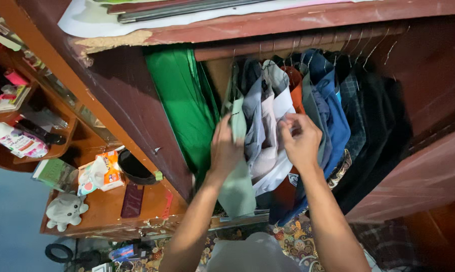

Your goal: The person picks up several shirts from a bed, places them on hangers, and hangs them in a wardrobe. The shirts handled include a rust-colored shirt, a white shirt, a light pink shirt, a light blue striped shirt, and a light green shirt.

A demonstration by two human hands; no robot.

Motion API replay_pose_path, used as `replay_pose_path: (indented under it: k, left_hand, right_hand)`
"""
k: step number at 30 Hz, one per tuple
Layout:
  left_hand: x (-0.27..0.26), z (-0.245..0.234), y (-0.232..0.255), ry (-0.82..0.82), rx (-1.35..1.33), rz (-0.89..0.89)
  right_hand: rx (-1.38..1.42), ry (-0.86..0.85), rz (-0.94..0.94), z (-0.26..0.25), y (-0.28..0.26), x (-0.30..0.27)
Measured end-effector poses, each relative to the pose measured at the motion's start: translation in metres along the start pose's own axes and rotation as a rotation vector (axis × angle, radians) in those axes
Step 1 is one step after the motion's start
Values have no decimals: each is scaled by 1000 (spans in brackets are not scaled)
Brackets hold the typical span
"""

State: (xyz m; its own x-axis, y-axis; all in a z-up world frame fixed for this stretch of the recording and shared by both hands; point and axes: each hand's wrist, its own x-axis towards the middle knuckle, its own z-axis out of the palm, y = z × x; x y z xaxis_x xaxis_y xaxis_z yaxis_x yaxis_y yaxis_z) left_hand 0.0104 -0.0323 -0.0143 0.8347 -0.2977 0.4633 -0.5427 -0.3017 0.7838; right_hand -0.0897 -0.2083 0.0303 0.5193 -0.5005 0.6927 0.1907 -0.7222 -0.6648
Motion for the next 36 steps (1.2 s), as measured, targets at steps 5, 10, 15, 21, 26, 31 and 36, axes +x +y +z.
replay_pose_path:
  k: [5,10,15,21,26,31,36]
  left_hand:
    - [-49,-1,-32,-94,238,-153]
    - [-42,-16,-44,-132,342,-258]
    - [-33,-29,-3,53,134,49]
    - [-1,-17,21,101,-24,84]
    - [23,-3,5,33,9,-20]
    - [30,-4,3,15,20,12]
    - [21,-27,6,20,-6,-65]
  right_hand:
    - [-10,-59,-72,-4,5,-12]
    - [-21,-114,-51,0,3,-10]
    - [92,-338,110,10,2,-15]
    - [153,-411,203,19,4,-21]
    - [73,-352,214,20,8,-13]
    - [-17,-234,95,31,4,-13]
    - [-39,-243,104,40,-4,-7]
